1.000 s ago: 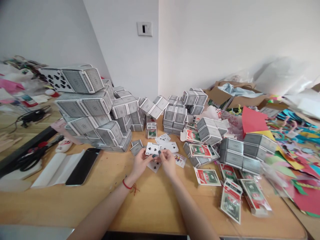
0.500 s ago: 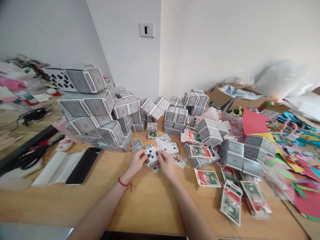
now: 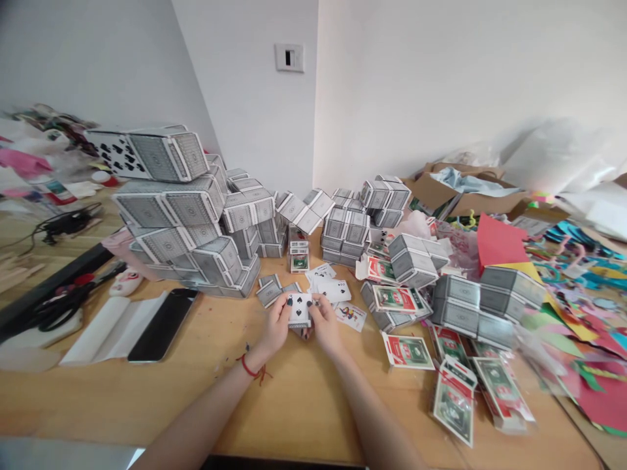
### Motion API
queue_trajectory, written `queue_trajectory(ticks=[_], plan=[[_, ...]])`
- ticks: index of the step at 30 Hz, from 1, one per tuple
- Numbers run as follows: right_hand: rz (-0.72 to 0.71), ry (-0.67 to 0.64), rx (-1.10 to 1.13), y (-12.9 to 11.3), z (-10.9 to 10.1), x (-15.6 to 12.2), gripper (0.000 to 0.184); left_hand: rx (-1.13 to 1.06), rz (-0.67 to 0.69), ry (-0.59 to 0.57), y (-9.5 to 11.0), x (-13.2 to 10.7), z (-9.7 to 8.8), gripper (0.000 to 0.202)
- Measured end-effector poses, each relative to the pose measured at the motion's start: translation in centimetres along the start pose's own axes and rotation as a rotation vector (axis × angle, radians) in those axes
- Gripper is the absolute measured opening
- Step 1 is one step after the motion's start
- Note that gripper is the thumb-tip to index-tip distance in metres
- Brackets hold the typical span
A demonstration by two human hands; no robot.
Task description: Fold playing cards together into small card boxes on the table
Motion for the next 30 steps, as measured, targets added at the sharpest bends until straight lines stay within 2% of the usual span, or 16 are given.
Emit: queue_trajectory(ticks=[5, 13, 16, 19, 23, 27, 30], plan=[[0.042, 0.005, 0.039, -0.2, 0.1, -0.3, 0.023, -0.032, -0.018, -0.002, 0.6, -0.2, -0.3, 0.025], [0.108, -0.033, 0.163, 0.2, 0.1, -0.3, 0.013, -0.047, -0.003, 0.044, 0.3, -0.4, -0.4, 0.015], [0.159, -0.099, 0.186, 0.2, 0.1, -0.3, 0.018, -0.058, 0.004, 0.04, 0.3, -0.3, -0.6, 0.013], [0.169, -0.117, 0.09, 0.3, 0.1, -0.3, 0.027, -0.053, 0.046, -0.019, 0.5, -0.3, -1.1, 0.013], [0.097, -0.171, -0.079, 0.5, 0.0, 0.0, 0.03, -0.015, 0.131, -0.075, 0.8, -0.3, -1.4, 0.015], [-0.053, -0.061, -0.165, 0.2, -0.4, 0.1, 0.029, -0.014, 0.092, -0.1, 0.6, -0.1, -1.1, 0.018], [-0.151, -0.033, -0.23, -0.1, -0.5, 0.0, 0.024, 0.105, 0.066, -0.075, 0.2, 0.1, -0.8, 0.012]])
Point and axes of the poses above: each hand's wrist, its own x-axis towards the middle knuckle, its own z-axis out of the palm, y = z × x, the point moved 1 cm from there along x, towards the middle knuckle, and after that the axes turned 12 degrees about y, right-handed, at the moved point
